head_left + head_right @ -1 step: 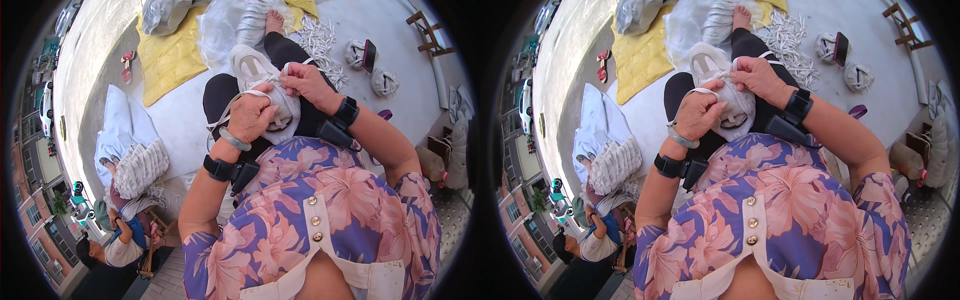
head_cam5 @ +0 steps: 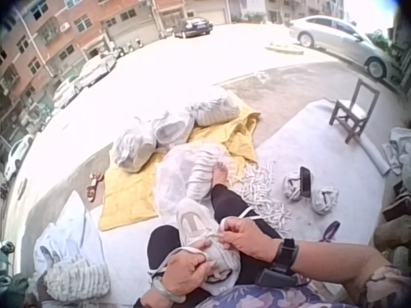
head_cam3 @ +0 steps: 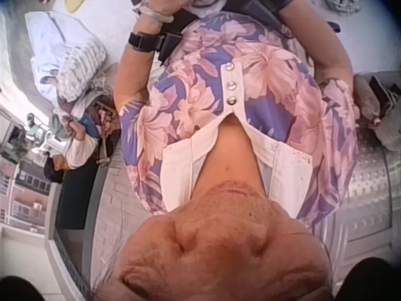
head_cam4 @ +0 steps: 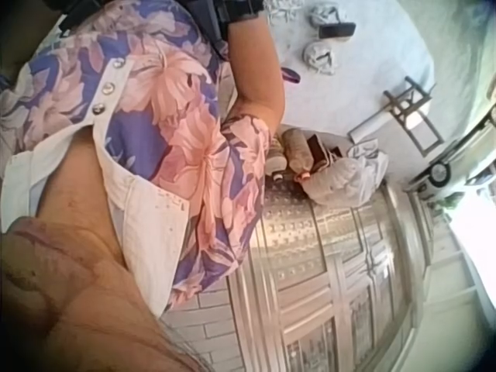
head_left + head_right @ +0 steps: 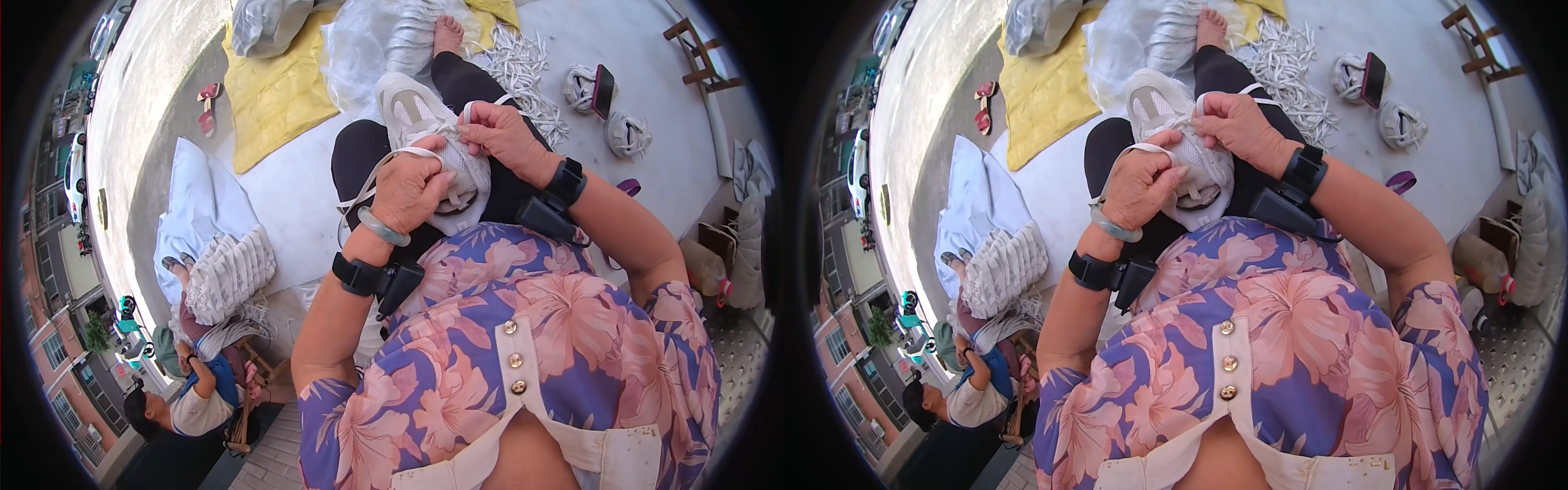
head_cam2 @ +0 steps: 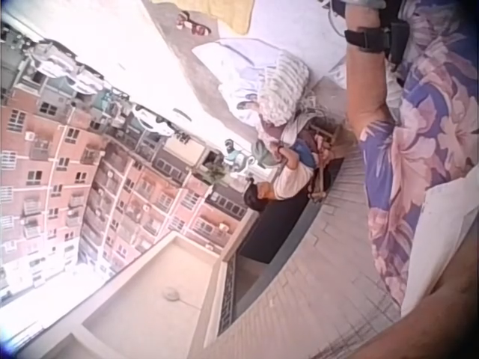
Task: Insert laces into a white sneaker and tie them.
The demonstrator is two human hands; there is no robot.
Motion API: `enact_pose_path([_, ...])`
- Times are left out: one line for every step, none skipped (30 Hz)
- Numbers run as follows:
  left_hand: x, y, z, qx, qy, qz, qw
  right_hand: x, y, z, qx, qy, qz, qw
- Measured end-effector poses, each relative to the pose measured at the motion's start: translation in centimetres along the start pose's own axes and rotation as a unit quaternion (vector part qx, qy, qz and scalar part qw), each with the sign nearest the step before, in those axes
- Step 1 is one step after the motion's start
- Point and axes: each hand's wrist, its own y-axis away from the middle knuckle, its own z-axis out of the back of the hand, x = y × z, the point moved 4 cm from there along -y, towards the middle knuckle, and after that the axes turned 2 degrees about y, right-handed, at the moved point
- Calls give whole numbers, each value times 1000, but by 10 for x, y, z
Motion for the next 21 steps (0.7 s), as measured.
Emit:
enact_pose_path([0, 1, 0, -1, 0, 0, 1000, -1, 0, 1, 0, 0, 0, 1000])
enact_pose_path([0, 0, 0, 4, -5, 5, 1000, 0, -1, 2, 1, 51, 26, 998])
enact_pose_path([0, 0, -1, 8, -10, 9, 1000, 1, -1, 2, 1, 101, 52, 994])
enact_pose_path([-1, 0, -1, 8, -10, 9, 1000, 0, 0, 3, 1, 101, 51, 994])
enact_pose_path([-1, 1, -1, 6, -12, 7, 1000, 1, 1, 3, -7, 145, 70, 987])
enact_pose_path([-1, 1, -2, 4, -13, 6, 1000, 3, 2, 4, -16, 189, 89, 978])
enact_pose_path([-1, 1, -2, 3, -12, 6, 1000, 3, 1, 3, -16, 190, 88, 978])
enact_pose_path([-1, 2, -2, 2, -11, 5, 1000, 13, 3, 0, -35, 311, 195, 929])
enact_pose_path([0, 2, -2, 0, -10, 4, 1000, 21, 6, -5, -53, 423, 297, 854])
enact_pose_path([1, 2, -2, -1, -11, 4, 1000, 22, 6, -8, -52, 423, 298, 854])
enact_pose_path([4, 2, 0, -9, 19, 5, 1000, 24, 5, -14, -41, 461, 326, 824])
enact_pose_path([6, 4, 2, -17, 48, 7, 999, 25, 6, -20, -30, 498, 353, 791])
enact_pose_path([5, 8, 3, -20, 47, 8, 999, 22, 3, -20, -27, 498, 355, 791])
enact_pose_path([10, 11, 5, -54, 154, 95, 982, 16, -5, -11, -15, 406, 256, 877])
enact_pose_path([15, 16, 6, -88, 259, 179, 945, 7, -10, -4, -2, 303, 150, 941])
enact_pose_path([15, 18, 9, -91, 259, 177, 945, 6, -8, 0, 0, 305, 151, 940])
enact_pose_path([18, 23, 16, -151, 319, 190, 916, 5, -5, 5, -13, 309, 98, 946])
enact_pose_path([21, 29, 23, -211, 377, 200, 880, 3, -3, 10, -27, 312, 45, 949])
enact_pose_path([25, 34, 27, -239, 398, 205, 862, 0, -1, 13, -23, 344, 47, 938])
enact_pose_path([29, 39, 28, -245, 397, 205, 860, 3, 1, 9, -17, 345, 49, 937])
enact_pose_path([36, 46, 28, -265, 410, 228, 843, 10, 6, 3, -19, 345, 108, 932])
